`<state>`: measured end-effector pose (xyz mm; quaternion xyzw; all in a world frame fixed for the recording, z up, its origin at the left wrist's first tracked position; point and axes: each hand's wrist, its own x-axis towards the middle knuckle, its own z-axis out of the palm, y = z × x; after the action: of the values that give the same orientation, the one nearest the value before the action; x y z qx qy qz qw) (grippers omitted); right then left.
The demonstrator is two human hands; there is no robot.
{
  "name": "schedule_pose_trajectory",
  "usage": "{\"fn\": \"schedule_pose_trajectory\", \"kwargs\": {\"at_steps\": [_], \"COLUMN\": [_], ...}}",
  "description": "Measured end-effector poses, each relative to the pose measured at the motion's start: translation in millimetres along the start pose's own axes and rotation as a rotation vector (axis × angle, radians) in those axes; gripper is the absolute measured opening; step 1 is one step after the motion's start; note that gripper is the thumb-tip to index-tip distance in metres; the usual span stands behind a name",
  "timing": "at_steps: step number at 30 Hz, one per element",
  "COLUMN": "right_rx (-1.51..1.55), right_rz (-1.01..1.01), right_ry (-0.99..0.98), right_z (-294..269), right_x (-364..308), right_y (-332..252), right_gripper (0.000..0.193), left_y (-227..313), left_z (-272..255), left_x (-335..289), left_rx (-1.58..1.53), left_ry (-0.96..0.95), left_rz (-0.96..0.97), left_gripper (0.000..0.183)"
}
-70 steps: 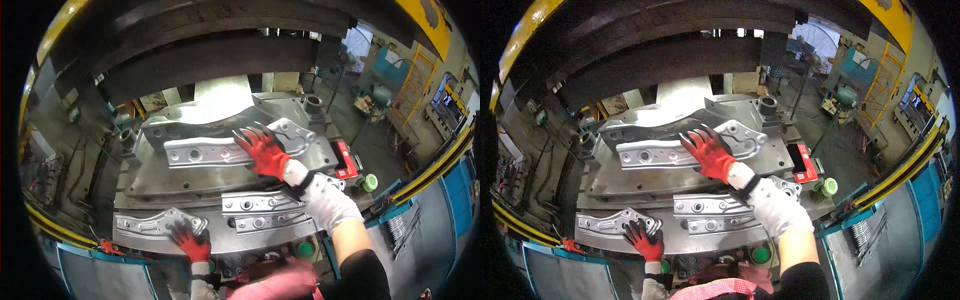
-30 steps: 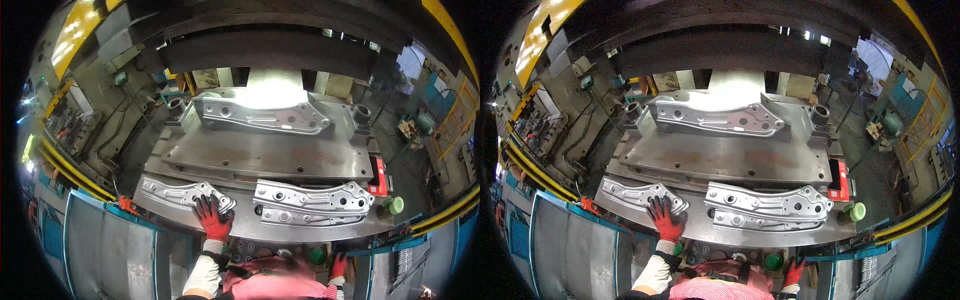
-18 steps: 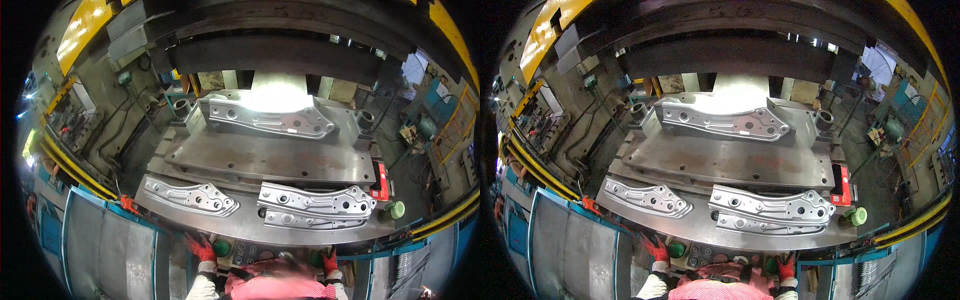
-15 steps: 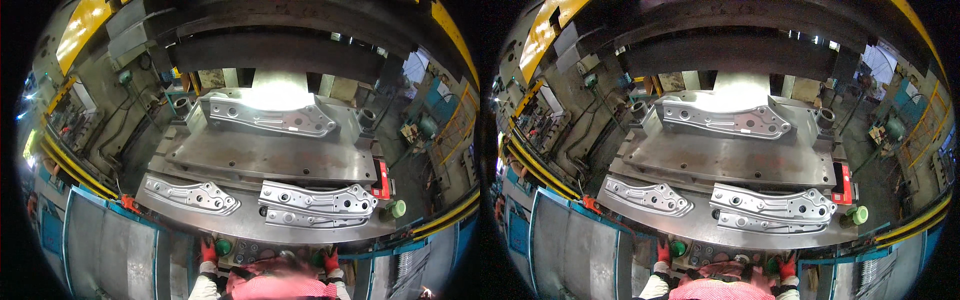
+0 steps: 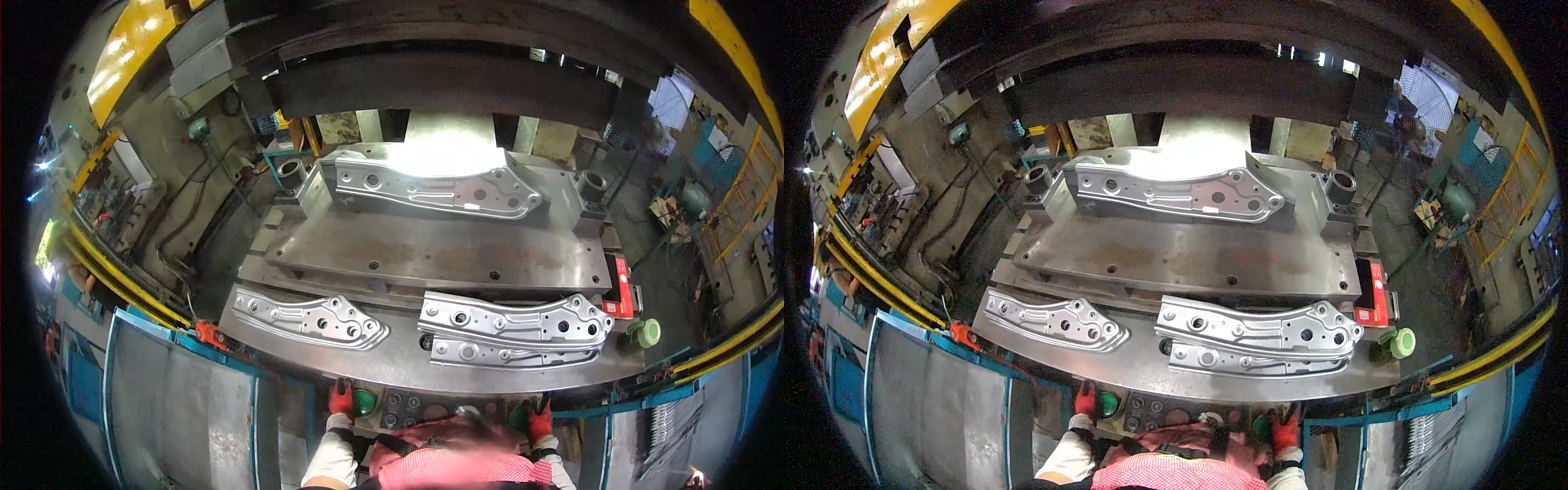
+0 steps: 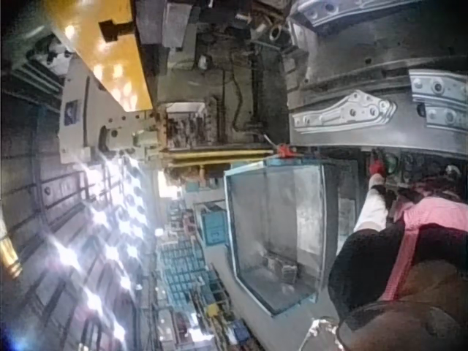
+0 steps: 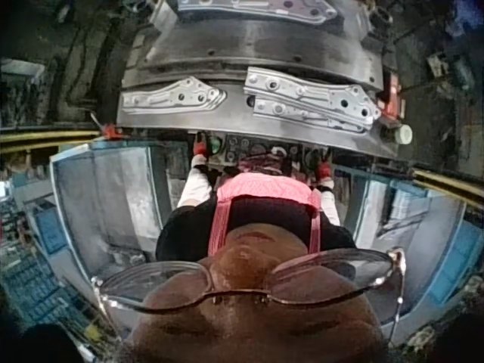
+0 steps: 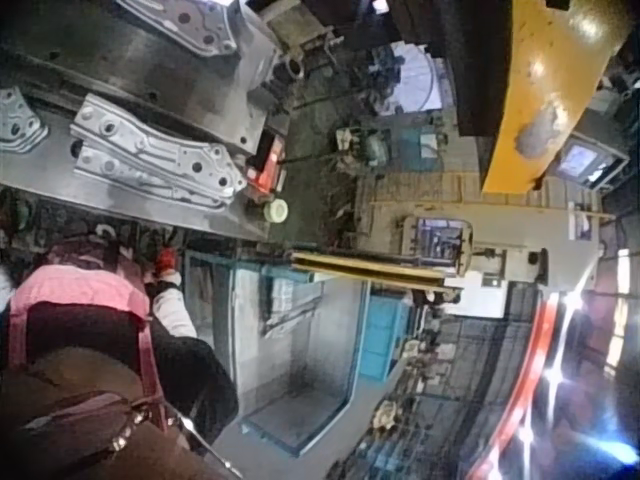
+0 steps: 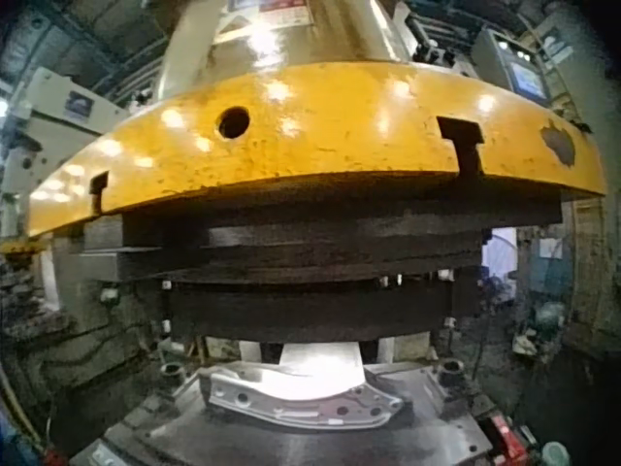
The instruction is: Load metal parts into a hydraulic press, operate the press, and remove the finished parts.
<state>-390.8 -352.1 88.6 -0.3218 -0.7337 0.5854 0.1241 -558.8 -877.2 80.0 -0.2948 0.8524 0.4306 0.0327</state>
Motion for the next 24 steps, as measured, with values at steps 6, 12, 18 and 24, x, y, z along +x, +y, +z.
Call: {"fn": "schedule_pose_trajectory", "kwargs": {"at_steps": [6,12,18,24], "right_rx": [0.137,0.050,0.000,-0.100], "right_rz": [0.045,0.067,0.055,0.082], "right_ry": [-0.036,-0.022,-0.003,0.025], "right_z": [-1.5,-3.7,-2.9,-0.5], "right_x": [0.9,7.4,5.9,1.4], "right_y": [3.0,20.9,18.3,0.0], "right_gripper": [0.079,0.088,0.092,0.094], "left_y": [8.7,1.4,-6.4,-10.9], "left_z": [-2.4,4.2,5.7,10.8], "left_x": [-6.7,-4.8,0.7,6.7], "left_rx": [-0.029,-0.115,-0.130,-0.167], "left_ry": [-0.014,0.002,0.015,0.031], "left_rz": [-0.029,0.052,0.029,0.001], "left_gripper": [0.060,0.057,0.057,0.057]}}
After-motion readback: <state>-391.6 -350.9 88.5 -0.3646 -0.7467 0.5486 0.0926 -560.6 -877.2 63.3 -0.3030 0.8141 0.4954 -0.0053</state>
